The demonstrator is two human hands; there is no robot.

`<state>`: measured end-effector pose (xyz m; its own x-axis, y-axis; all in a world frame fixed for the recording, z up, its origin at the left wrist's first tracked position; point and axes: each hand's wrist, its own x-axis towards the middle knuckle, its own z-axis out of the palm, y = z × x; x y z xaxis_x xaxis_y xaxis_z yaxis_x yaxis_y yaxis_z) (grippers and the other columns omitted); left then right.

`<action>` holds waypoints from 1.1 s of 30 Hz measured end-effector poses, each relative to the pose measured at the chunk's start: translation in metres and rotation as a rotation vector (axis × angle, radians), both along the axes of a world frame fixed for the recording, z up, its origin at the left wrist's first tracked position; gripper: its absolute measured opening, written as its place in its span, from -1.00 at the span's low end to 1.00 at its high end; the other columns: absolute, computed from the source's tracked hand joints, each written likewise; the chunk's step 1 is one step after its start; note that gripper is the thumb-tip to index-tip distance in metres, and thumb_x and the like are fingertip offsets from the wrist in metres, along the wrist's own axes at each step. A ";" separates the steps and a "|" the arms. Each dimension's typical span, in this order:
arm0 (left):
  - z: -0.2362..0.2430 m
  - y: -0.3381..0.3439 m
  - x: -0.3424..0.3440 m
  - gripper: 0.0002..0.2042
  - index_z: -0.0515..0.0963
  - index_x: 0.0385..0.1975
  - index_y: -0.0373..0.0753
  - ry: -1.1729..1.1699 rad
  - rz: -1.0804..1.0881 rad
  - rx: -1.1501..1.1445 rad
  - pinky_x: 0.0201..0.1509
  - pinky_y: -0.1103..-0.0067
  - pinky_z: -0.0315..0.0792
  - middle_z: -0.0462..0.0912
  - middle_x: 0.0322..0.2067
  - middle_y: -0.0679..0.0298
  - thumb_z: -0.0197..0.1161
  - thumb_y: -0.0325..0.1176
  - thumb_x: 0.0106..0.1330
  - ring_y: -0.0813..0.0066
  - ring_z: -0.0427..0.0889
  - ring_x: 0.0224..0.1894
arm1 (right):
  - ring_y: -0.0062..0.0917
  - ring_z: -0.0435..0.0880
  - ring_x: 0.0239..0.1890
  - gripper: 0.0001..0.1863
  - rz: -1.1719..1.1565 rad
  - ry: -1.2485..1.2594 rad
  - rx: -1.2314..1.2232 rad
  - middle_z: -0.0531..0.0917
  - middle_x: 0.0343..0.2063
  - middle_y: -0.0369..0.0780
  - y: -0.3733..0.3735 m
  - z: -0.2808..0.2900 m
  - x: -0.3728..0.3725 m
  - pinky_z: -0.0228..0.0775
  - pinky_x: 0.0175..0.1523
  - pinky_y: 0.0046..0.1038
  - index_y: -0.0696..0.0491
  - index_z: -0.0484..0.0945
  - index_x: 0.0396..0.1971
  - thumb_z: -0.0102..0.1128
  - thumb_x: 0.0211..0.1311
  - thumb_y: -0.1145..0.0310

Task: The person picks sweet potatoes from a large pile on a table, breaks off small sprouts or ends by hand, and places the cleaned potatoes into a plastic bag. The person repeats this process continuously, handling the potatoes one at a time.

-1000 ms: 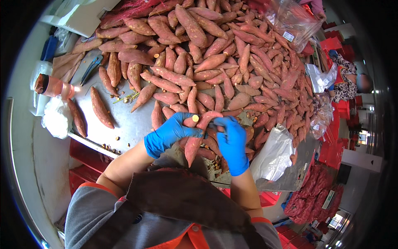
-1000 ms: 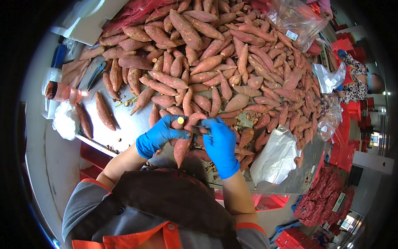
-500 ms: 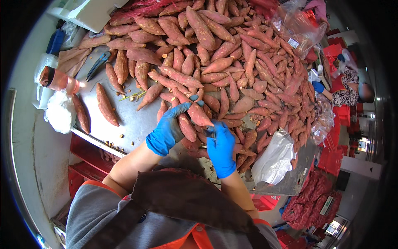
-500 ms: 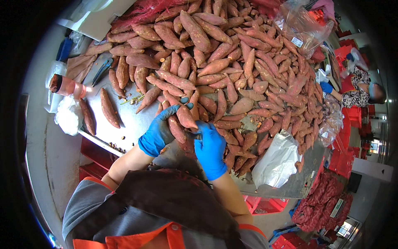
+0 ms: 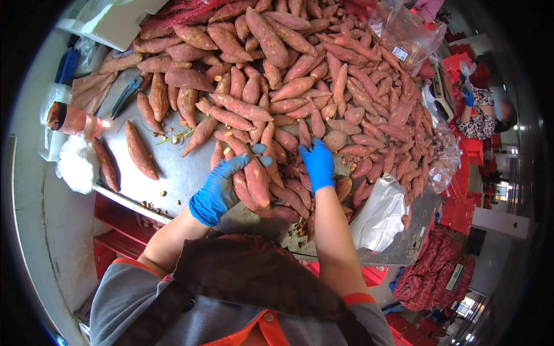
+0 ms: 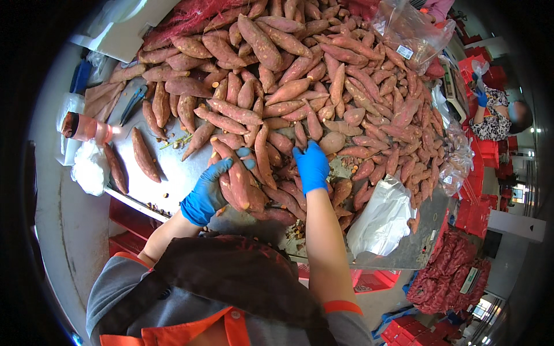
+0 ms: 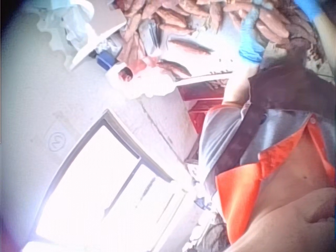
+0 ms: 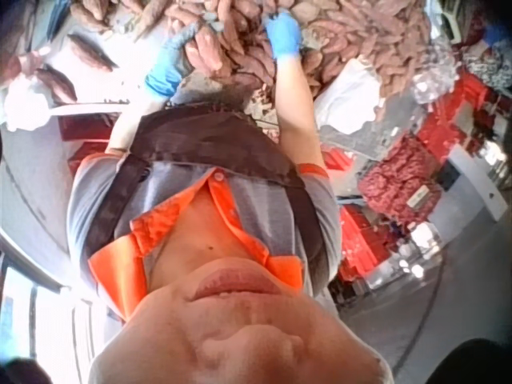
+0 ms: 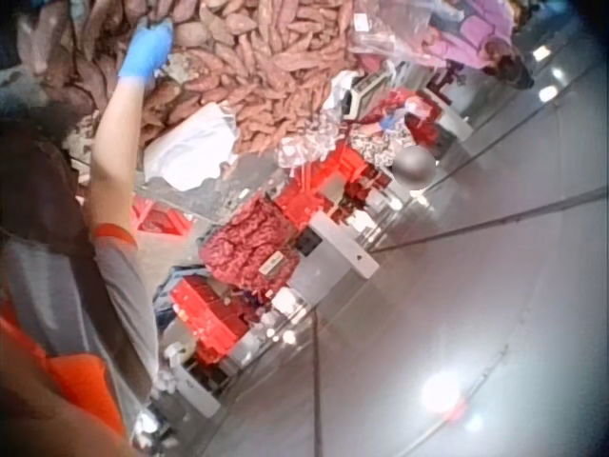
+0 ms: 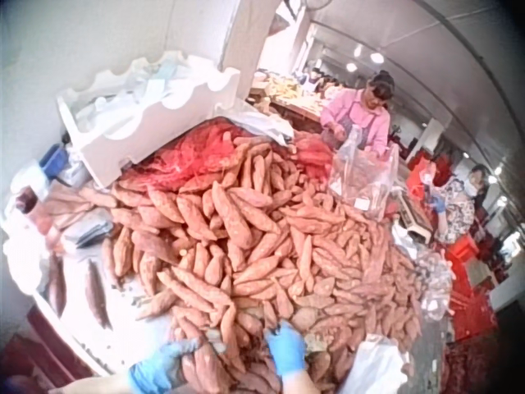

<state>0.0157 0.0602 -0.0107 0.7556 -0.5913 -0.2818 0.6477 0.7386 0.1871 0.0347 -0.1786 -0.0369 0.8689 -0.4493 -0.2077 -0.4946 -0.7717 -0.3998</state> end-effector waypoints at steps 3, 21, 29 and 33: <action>0.011 -0.004 -0.003 -0.55 0.17 0.18 -0.20 -0.025 0.085 0.168 0.12 0.30 0.40 0.45 0.00 0.11 0.04 -0.50 0.27 0.18 0.48 0.04 | -0.42 0.60 -0.25 -0.67 0.025 0.177 0.175 0.63 -0.27 -0.11 -0.021 -0.017 0.010 0.44 -0.15 -0.43 0.19 0.45 -0.21 0.13 0.16 0.24; 0.018 -0.026 0.007 -0.68 0.43 -0.04 -0.36 -0.330 -0.172 0.098 0.10 0.57 0.33 0.55 -0.11 0.20 0.14 -0.49 0.19 0.43 0.52 -0.07 | -0.53 0.43 0.00 -0.49 0.144 -0.339 0.921 0.45 -0.03 -0.19 0.029 0.090 -0.070 0.26 0.12 -0.49 0.18 0.28 0.08 0.09 0.04 0.61; 0.040 -0.035 0.001 -0.63 0.46 -0.07 -0.34 -0.460 -0.121 0.195 0.09 0.51 0.37 0.55 -0.12 0.19 0.24 -0.38 0.11 0.38 0.51 -0.03 | -0.58 0.46 -0.08 -0.63 -0.166 -0.397 1.256 0.51 -0.13 -0.24 0.049 0.085 -0.072 0.28 0.06 -0.53 0.17 0.35 -0.01 0.02 0.12 0.60; 0.033 -0.035 -0.003 -0.65 0.48 -0.11 -0.36 -0.523 -0.093 0.298 0.08 0.54 0.34 0.55 -0.12 0.19 0.24 -0.35 0.11 0.41 0.50 -0.05 | -0.59 0.46 -0.11 -0.65 -0.227 -0.392 1.435 0.50 -0.14 -0.25 0.056 0.089 -0.071 0.28 0.05 -0.56 0.16 0.36 -0.02 0.01 0.14 0.55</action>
